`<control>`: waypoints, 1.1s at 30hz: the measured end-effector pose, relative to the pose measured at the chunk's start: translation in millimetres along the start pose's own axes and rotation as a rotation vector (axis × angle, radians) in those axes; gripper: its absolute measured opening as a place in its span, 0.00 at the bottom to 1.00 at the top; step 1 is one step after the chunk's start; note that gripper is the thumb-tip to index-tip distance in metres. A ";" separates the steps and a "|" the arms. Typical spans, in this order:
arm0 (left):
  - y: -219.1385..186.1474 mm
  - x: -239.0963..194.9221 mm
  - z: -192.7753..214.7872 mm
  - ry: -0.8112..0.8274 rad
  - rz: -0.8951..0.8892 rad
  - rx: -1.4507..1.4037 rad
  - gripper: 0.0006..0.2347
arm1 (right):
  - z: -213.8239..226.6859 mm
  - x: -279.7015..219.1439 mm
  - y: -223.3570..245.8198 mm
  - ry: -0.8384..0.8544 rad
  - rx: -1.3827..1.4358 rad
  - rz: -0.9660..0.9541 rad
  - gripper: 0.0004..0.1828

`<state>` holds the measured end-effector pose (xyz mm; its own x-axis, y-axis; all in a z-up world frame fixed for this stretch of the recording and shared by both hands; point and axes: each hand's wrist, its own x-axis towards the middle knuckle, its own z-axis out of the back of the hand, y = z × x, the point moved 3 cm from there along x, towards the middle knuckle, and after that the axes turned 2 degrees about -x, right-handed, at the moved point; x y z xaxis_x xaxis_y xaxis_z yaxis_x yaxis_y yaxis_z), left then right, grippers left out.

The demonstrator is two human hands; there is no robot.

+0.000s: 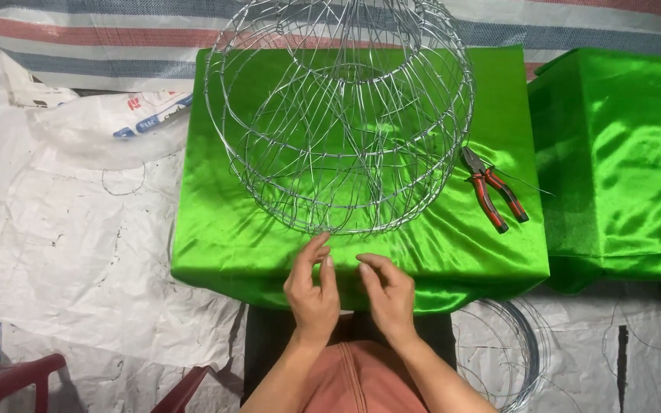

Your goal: Reinforcing a wire mesh structure by weaving and securing thin wire around the frame.

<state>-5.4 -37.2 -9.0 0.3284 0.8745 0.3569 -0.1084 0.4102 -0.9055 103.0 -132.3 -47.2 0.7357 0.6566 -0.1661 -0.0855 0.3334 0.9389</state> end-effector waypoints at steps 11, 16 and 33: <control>-4.8 -16.7 -14.0 0.024 0.090 0.017 0.18 | -4.8 37.9 40.3 0.008 -1.186 0.616 0.11; -5.1 -19.9 -19.8 -0.014 0.093 -0.136 0.21 | -7.7 48.6 37.0 0.177 -1.145 0.450 0.09; 25.8 -10.6 -32.5 -0.016 0.039 -0.047 0.18 | -9.4 47.3 41.0 0.008 -1.012 0.598 0.09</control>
<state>18.9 -44.3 -43.5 0.3097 0.8939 0.3240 -0.0764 0.3630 -0.9286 127.9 -81.2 -19.4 0.3938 0.8938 0.2145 -0.9133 0.3540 0.2014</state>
